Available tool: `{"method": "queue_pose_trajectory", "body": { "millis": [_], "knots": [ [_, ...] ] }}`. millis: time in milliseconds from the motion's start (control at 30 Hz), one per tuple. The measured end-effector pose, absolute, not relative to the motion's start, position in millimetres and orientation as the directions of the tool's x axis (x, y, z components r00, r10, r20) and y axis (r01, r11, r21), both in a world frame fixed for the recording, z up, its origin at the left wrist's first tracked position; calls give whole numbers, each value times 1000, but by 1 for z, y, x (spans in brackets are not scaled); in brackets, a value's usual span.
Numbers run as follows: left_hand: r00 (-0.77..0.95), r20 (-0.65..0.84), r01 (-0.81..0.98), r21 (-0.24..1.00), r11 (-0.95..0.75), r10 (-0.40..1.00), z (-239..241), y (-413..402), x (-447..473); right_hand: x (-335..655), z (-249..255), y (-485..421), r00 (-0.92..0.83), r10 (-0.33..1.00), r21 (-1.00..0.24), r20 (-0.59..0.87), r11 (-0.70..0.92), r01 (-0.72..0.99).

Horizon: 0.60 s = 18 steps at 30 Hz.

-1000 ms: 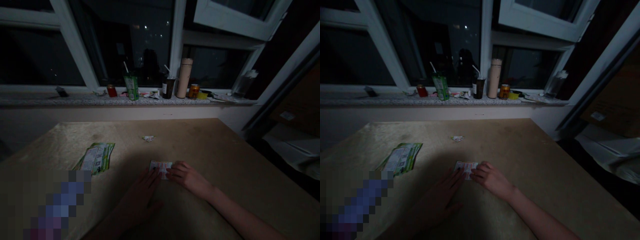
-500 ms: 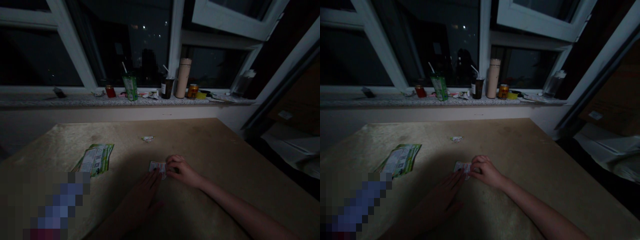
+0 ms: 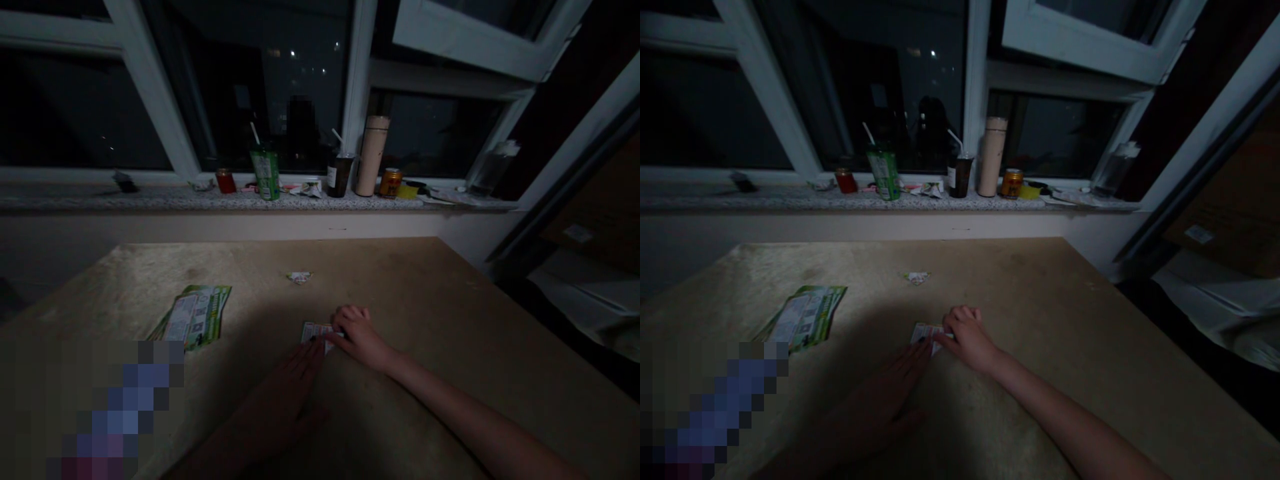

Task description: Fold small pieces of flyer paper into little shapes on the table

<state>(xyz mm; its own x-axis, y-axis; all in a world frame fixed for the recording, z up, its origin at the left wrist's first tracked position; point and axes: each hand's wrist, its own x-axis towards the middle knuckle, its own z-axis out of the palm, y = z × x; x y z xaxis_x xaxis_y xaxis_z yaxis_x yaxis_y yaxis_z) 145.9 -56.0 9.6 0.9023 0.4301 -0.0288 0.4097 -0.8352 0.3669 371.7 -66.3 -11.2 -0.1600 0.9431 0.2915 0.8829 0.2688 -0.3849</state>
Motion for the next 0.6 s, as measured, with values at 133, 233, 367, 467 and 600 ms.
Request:
{"method": "queue_pose_trajectory", "body": {
  "millis": [133, 233, 367, 467, 600],
  "knots": [
    [904, -29, 406, 370, -836, 426, 7, -54, 144, 371, -12, -64, -138, 948, -338, 286, 235, 912],
    [917, -37, 382, 359, -851, 396, 5, -53, 144, 370, -14, -62, -124, 949, -320, 291, 219, 922],
    [915, -41, 390, 352, -851, 402, 1, -53, 145, 368, -16, -61, -85, 950, -321, 301, 185, 929],
    [909, -45, 404, 347, -846, 415, 1, -53, 147, 368, -16, -62, -43, 945, -340, 325, 159, 927],
    [901, -77, 427, 342, -837, 428, 6, -55, 149, 372, -14, -65, -47, 941, -409, 334, 189, 893]
  ]
}}
